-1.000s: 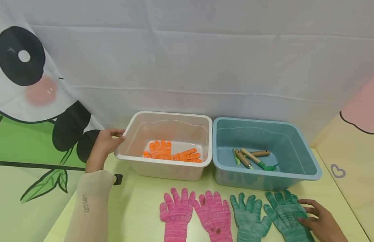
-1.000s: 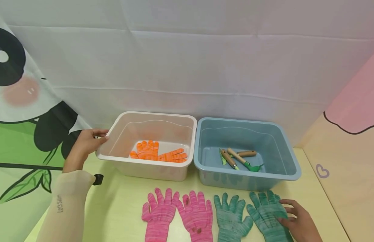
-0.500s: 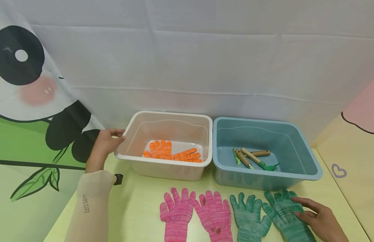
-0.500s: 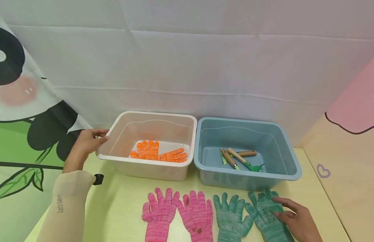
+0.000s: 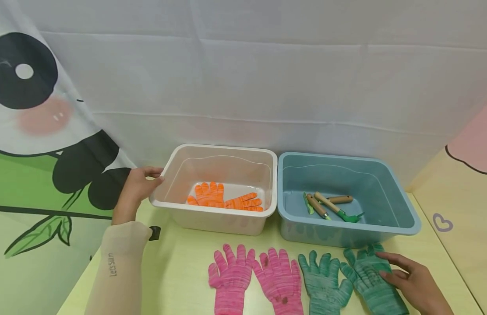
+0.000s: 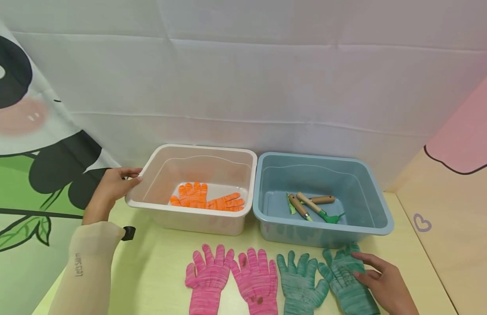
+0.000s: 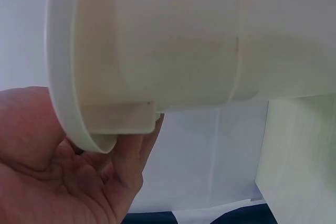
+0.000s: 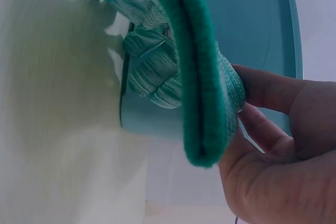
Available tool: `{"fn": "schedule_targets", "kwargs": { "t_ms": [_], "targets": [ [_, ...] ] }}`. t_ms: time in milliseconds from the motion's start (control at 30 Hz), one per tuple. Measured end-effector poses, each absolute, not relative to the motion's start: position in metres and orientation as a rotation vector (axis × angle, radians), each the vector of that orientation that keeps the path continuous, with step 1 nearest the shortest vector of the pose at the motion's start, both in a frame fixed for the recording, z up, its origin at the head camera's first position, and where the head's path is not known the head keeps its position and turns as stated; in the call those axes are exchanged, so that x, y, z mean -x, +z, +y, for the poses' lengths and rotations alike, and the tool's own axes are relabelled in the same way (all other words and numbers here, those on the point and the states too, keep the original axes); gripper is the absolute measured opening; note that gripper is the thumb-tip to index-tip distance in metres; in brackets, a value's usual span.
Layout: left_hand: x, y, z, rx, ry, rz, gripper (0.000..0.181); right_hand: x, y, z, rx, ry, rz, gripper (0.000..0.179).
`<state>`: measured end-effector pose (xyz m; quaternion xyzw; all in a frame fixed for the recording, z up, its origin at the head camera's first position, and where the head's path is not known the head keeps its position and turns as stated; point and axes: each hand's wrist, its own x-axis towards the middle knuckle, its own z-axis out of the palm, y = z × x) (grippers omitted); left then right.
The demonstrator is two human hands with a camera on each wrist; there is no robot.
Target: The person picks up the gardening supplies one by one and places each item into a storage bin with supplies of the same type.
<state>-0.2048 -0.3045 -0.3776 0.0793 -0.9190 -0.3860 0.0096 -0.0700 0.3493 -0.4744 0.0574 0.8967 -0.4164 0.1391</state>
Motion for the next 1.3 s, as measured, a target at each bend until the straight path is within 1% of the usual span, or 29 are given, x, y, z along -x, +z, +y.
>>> {"fn": "schedule_targets", "kwargs": {
  "t_ms": [600, 1300],
  "targets": [
    [0.204, -0.377, -0.303, -0.291, -1.245, -2.861, 0.046, 0.074, -0.467, 0.337, -0.165, -1.284, 2.541, 0.057],
    [0.205, -0.375, -0.303, -0.292, -1.238, -2.86, 0.045, 0.084, -0.454, 0.307, -0.142, -1.39, 2.427, 0.055]
  ]
}}
